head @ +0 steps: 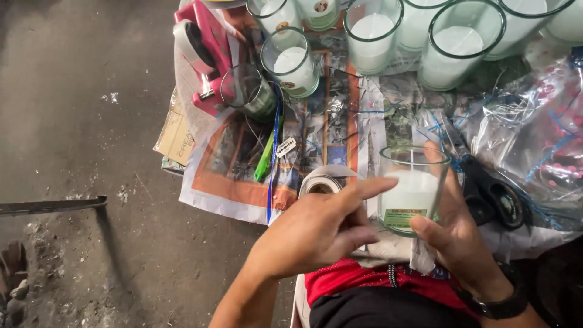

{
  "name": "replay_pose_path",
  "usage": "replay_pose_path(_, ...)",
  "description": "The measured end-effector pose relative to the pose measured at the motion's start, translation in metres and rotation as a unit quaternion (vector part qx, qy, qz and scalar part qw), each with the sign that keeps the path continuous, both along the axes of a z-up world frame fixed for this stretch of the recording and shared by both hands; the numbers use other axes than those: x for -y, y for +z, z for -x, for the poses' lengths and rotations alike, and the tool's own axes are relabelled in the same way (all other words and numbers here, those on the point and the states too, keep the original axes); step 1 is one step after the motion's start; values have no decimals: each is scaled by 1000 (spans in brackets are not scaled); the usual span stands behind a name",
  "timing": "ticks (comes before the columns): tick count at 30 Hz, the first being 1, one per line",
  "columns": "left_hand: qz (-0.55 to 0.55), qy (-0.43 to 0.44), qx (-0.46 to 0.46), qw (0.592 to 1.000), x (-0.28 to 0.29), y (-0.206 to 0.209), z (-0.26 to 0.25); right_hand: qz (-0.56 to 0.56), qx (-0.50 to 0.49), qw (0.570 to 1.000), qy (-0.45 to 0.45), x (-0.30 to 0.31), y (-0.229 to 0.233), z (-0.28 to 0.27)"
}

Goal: Applying small adhesive labels to the bottom of glass candle jars.

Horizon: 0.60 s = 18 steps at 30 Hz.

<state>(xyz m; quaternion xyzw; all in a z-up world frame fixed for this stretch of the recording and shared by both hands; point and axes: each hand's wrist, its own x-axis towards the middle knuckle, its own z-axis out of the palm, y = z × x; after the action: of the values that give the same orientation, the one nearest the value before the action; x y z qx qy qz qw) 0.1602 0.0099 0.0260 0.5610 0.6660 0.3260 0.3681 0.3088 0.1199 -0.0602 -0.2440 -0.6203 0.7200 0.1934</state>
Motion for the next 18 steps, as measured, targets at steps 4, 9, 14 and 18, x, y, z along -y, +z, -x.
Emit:
replay_pose_path(4,3,-41,-90,995,-10,2,-5,115,-56,992,-20,3,6,1)
replay_pose_path(9,-2,-53,-113,992,-15,-3,-7,134,-77,988,-6,1,3,0)
replay_pose_path(14,-31,-32,-122,992,-16,-12,-10,66,-37,997,-2,-1,4,-1)
replay_pose_path(18,-36,-30,-141,989,-19,-19,-10,-26,-23,999,12,-5,-2,-3)
